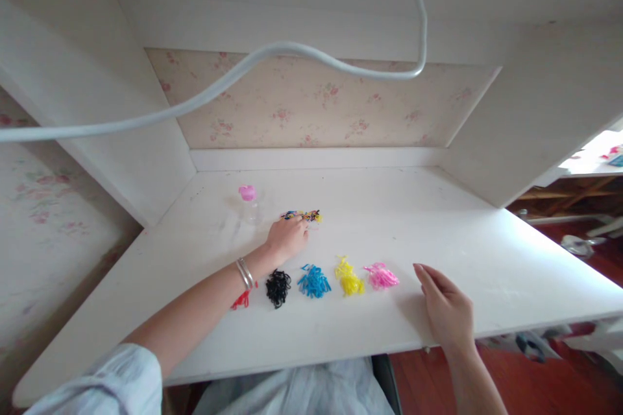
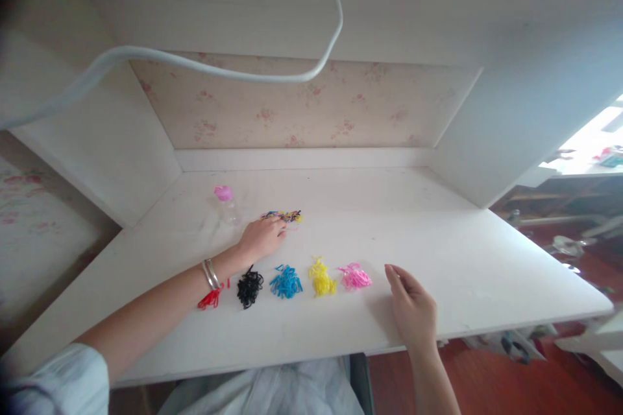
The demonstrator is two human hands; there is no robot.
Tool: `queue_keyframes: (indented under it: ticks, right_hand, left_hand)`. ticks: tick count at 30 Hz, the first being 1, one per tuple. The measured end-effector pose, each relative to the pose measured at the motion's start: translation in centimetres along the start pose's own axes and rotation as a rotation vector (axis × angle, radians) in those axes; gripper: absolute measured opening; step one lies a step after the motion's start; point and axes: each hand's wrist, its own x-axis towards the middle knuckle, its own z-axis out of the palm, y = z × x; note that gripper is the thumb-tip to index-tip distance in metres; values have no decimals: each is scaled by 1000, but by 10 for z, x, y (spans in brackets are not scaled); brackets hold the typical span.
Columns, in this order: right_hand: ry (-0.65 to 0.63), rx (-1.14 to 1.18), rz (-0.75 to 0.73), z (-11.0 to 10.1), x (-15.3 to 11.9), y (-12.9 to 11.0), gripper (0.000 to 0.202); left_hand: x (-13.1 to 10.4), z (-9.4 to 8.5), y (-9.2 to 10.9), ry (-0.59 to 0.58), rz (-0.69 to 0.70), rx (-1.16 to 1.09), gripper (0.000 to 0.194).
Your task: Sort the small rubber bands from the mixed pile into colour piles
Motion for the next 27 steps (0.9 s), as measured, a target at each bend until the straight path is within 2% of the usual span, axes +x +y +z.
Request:
queue_keyframes:
  ticks: [8,14,17,21,27]
  right_hand:
    - [-22,3,-20,0,-1,-3,48]
    - [-18,-8,-19,0,-1,-1,46]
    - [-16,-3,-17,0,-1,-2,46]
    - [-18,-2,-26,0,-2,-4,47]
    - [-32,12,-27,1,-1,-3,48]
  left_hand:
    - [21,7,5,-55,74,28,28]
    - [23,4,14,-61,153,-7,28]
    - [19,-1,30,-76,250,-56,30]
    - [16,-7,63,-119,403,-121,29]
    - [19,-6,110,-197,569,-155,26]
